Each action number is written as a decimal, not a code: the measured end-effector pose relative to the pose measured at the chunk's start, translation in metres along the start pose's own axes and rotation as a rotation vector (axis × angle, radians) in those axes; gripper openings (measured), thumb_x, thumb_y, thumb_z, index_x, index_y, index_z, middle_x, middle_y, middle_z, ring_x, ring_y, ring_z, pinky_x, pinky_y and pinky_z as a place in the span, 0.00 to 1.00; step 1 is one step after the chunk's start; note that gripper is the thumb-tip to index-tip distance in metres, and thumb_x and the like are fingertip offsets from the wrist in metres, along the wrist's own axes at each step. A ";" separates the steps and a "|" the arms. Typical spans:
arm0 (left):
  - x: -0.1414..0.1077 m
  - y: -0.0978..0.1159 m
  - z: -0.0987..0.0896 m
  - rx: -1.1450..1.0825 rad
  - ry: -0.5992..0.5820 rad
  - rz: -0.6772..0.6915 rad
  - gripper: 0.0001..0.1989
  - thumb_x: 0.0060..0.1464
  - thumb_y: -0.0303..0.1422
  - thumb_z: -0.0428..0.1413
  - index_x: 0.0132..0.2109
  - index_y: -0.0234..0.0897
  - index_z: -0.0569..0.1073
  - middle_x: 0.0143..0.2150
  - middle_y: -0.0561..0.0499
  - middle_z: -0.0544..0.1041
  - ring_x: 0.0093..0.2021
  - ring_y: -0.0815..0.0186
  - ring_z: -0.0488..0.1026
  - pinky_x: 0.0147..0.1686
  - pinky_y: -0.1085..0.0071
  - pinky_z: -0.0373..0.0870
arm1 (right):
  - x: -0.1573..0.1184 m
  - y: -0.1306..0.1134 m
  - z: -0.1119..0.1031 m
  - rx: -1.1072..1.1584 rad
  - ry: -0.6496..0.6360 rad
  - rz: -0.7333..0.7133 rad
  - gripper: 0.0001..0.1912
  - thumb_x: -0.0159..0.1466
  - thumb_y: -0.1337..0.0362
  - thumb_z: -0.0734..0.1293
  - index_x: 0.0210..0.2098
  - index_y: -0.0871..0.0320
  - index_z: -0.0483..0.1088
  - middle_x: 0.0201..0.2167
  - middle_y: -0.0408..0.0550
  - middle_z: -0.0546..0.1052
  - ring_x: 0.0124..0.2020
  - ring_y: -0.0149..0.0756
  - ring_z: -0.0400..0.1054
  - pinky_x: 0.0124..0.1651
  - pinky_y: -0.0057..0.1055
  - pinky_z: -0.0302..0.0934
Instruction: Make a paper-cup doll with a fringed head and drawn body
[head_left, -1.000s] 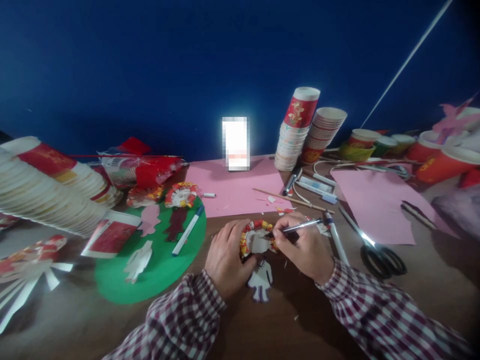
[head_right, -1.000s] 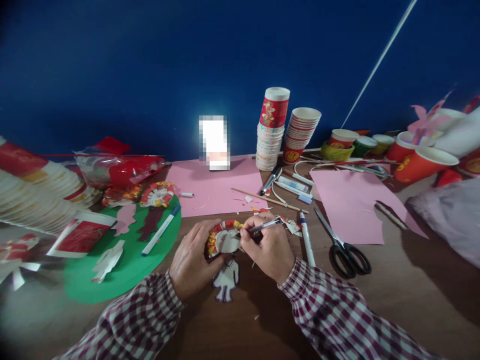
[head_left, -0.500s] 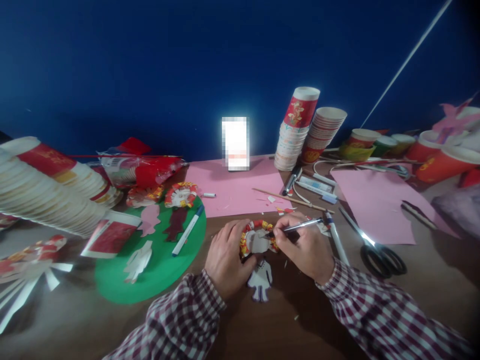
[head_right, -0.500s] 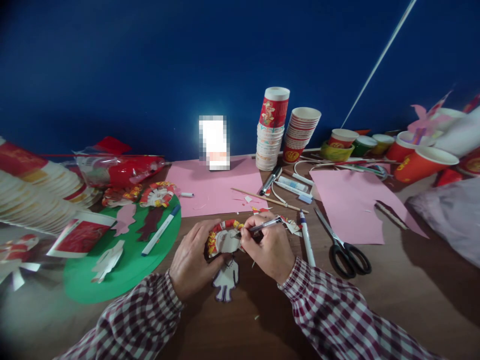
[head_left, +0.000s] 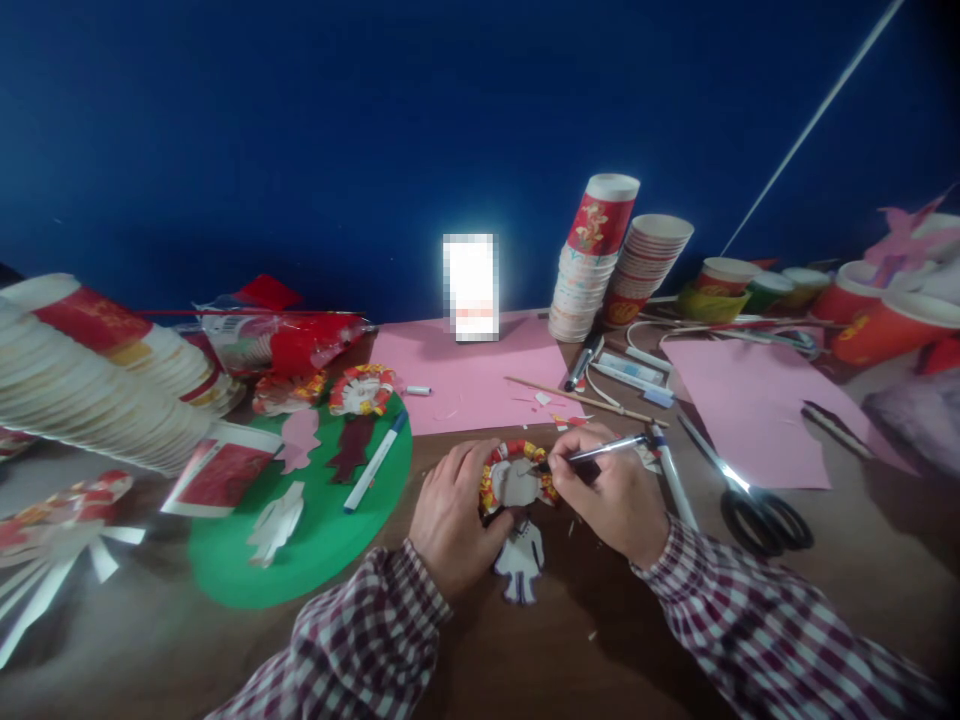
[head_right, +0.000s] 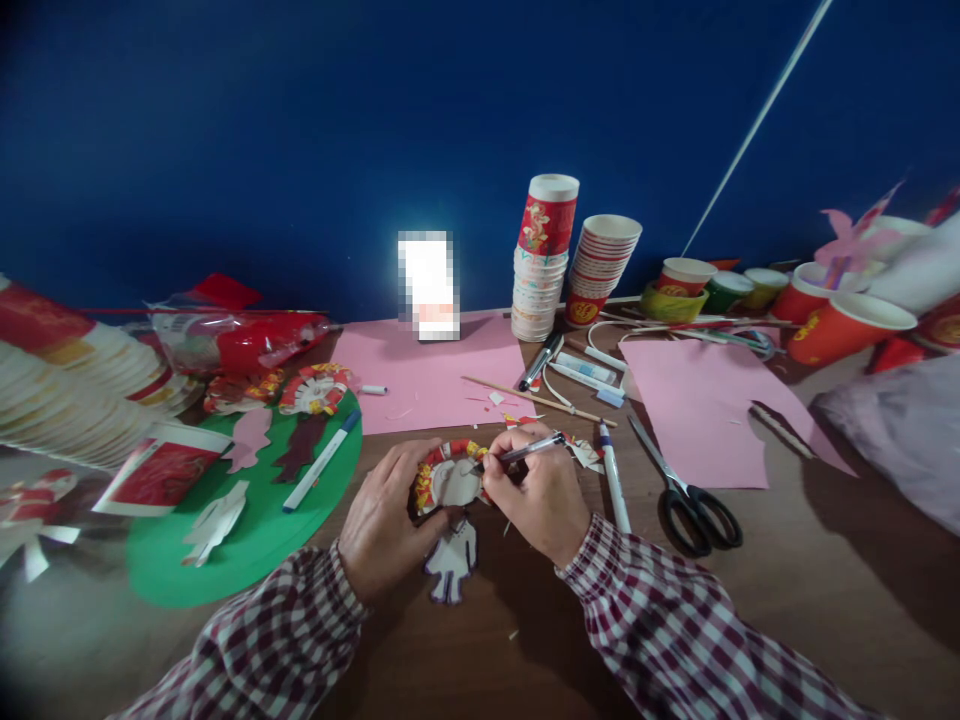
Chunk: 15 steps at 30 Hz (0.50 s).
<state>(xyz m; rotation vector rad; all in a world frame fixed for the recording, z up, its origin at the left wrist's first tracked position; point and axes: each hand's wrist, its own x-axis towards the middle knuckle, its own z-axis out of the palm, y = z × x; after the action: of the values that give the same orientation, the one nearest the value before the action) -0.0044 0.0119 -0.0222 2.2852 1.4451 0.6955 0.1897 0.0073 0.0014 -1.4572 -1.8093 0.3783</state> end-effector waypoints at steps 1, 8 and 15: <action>0.000 0.000 0.000 0.001 -0.001 -0.003 0.32 0.45 0.30 0.60 0.57 0.41 0.60 0.52 0.48 0.69 0.52 0.57 0.66 0.52 0.58 0.63 | 0.000 0.000 0.000 -0.003 0.000 0.002 0.07 0.60 0.66 0.62 0.25 0.57 0.67 0.25 0.45 0.72 0.32 0.37 0.66 0.38 0.34 0.59; 0.000 0.000 -0.001 -0.005 -0.009 0.004 0.32 0.45 0.29 0.60 0.57 0.42 0.60 0.53 0.49 0.68 0.53 0.57 0.65 0.53 0.59 0.62 | 0.000 0.002 0.002 0.010 0.005 -0.002 0.06 0.60 0.66 0.63 0.26 0.57 0.67 0.26 0.46 0.72 0.34 0.38 0.66 0.38 0.33 0.59; 0.000 0.000 0.000 -0.011 -0.010 0.006 0.32 0.45 0.29 0.60 0.57 0.42 0.60 0.53 0.49 0.68 0.53 0.58 0.65 0.53 0.59 0.62 | -0.002 0.003 0.002 -0.002 0.007 0.009 0.07 0.61 0.65 0.63 0.27 0.57 0.68 0.26 0.46 0.72 0.33 0.37 0.67 0.38 0.33 0.59</action>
<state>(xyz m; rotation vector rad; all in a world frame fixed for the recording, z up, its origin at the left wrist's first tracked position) -0.0044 0.0120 -0.0218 2.2818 1.4269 0.6910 0.1902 0.0069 -0.0024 -1.4669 -1.7982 0.3761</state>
